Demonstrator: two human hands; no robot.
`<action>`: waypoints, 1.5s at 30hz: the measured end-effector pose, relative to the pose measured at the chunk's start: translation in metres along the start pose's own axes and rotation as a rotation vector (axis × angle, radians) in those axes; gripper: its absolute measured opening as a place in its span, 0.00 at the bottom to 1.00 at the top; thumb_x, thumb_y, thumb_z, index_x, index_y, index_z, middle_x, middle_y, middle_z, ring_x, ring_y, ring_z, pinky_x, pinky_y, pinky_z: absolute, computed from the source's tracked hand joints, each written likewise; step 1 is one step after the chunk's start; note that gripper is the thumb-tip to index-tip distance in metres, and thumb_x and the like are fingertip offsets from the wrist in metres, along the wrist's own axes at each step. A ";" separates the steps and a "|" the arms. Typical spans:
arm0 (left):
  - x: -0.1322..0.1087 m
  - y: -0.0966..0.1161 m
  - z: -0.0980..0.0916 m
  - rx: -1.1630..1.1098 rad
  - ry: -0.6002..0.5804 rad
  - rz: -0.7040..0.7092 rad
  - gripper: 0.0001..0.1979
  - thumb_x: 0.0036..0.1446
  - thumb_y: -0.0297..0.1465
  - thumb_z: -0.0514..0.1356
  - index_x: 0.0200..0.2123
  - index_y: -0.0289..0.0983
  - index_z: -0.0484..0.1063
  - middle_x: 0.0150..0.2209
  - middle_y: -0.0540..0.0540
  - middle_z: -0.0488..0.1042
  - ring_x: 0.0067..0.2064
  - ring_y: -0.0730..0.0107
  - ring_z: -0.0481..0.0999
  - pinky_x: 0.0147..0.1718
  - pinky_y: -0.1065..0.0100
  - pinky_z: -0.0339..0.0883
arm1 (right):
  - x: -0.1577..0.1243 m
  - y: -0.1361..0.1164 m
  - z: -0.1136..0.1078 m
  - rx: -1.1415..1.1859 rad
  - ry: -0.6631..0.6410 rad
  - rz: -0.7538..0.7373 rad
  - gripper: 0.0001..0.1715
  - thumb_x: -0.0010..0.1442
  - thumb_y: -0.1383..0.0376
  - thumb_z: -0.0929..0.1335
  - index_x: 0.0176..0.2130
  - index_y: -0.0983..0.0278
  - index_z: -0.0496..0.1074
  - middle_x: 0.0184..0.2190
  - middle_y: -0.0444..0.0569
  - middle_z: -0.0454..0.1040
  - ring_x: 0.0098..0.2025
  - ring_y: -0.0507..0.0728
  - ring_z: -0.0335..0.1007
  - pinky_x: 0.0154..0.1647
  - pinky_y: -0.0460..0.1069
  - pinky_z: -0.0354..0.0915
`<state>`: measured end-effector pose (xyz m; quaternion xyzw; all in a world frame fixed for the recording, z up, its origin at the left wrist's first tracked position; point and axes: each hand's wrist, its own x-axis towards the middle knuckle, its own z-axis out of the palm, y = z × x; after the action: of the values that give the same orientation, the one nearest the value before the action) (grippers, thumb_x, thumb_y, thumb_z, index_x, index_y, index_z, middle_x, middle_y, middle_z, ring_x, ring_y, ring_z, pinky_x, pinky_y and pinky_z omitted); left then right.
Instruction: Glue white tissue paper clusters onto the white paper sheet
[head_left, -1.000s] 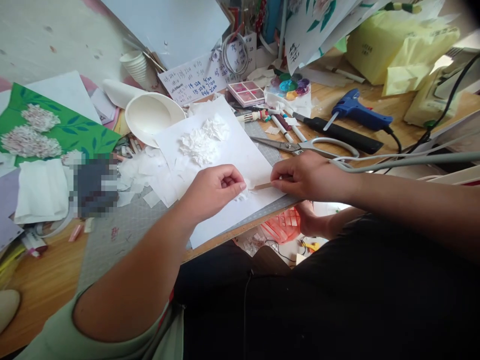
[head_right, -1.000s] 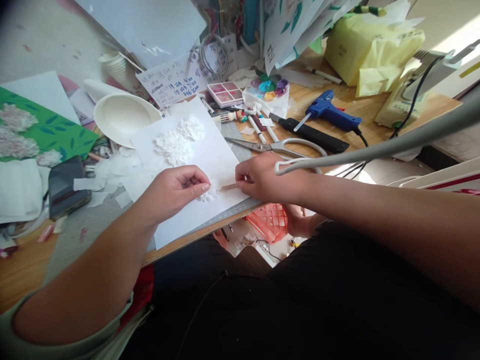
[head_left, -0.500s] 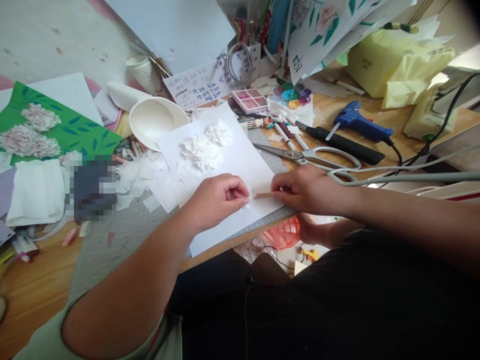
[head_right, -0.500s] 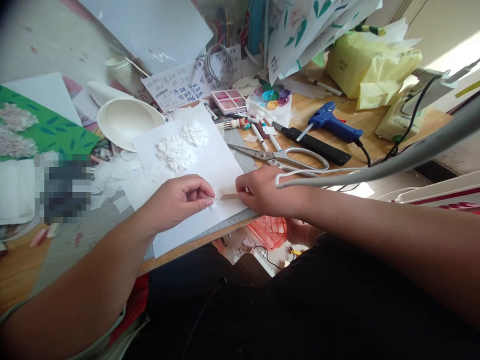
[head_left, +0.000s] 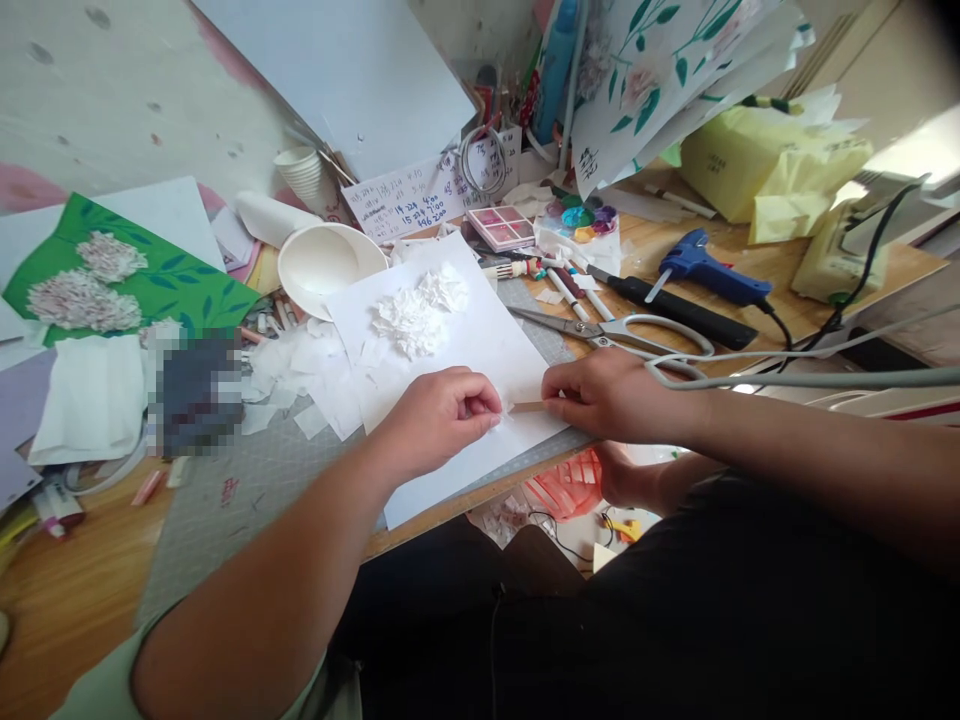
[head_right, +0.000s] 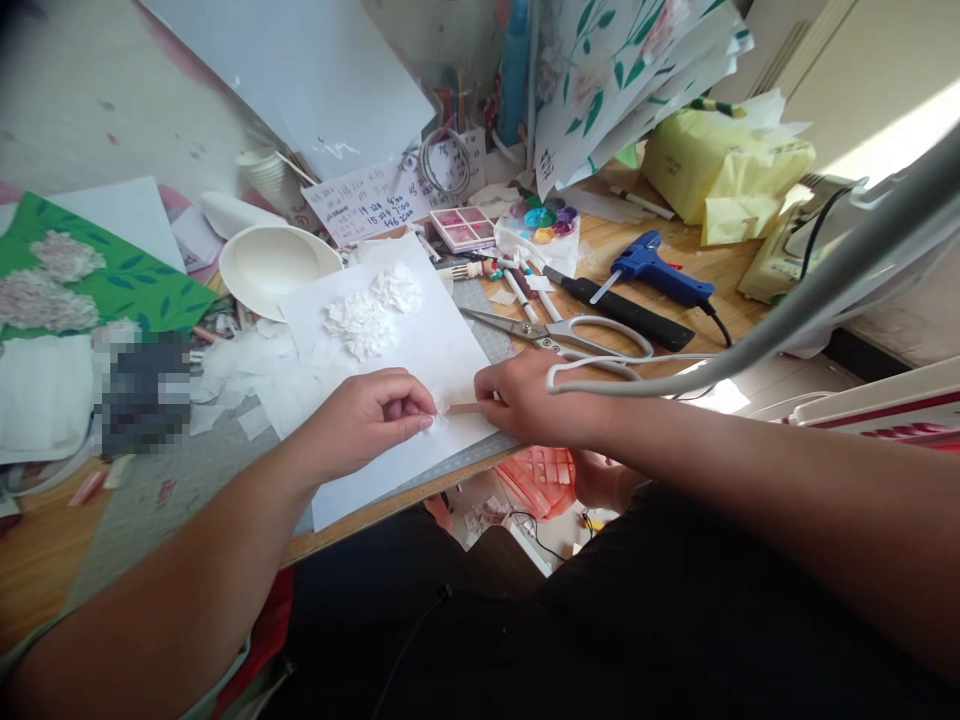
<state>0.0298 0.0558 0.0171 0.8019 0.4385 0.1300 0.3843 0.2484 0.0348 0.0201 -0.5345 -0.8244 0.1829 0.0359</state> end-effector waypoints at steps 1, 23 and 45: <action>0.000 0.000 0.000 -0.014 -0.002 -0.005 0.03 0.52 0.31 0.59 0.30 0.39 0.73 0.30 0.51 0.70 0.30 0.74 0.67 0.30 0.71 0.62 | 0.000 0.000 0.000 0.001 0.000 0.003 0.13 0.56 0.61 0.61 0.31 0.61 0.73 0.21 0.44 0.70 0.23 0.50 0.59 0.26 0.46 0.51; 0.006 -0.011 -0.017 -0.237 0.219 -0.095 0.05 0.52 0.32 0.60 0.31 0.35 0.71 0.29 0.50 0.70 0.31 0.73 0.67 0.31 0.71 0.61 | -0.003 0.021 -0.011 0.597 -0.134 0.119 0.10 0.55 0.59 0.64 0.27 0.62 0.69 0.14 0.40 0.62 0.17 0.49 0.58 0.17 0.44 0.55; 0.006 -0.011 -0.010 0.104 0.013 0.060 0.11 0.49 0.35 0.62 0.37 0.40 0.72 0.40 0.48 0.70 0.39 0.67 0.69 0.41 0.63 0.66 | 0.009 -0.006 -0.007 0.086 -0.055 0.107 0.11 0.53 0.61 0.63 0.28 0.61 0.73 0.23 0.45 0.71 0.26 0.51 0.62 0.27 0.46 0.53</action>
<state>0.0212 0.0693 0.0155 0.8328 0.4227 0.1237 0.3354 0.2409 0.0426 0.0271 -0.5705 -0.7867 0.2342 0.0263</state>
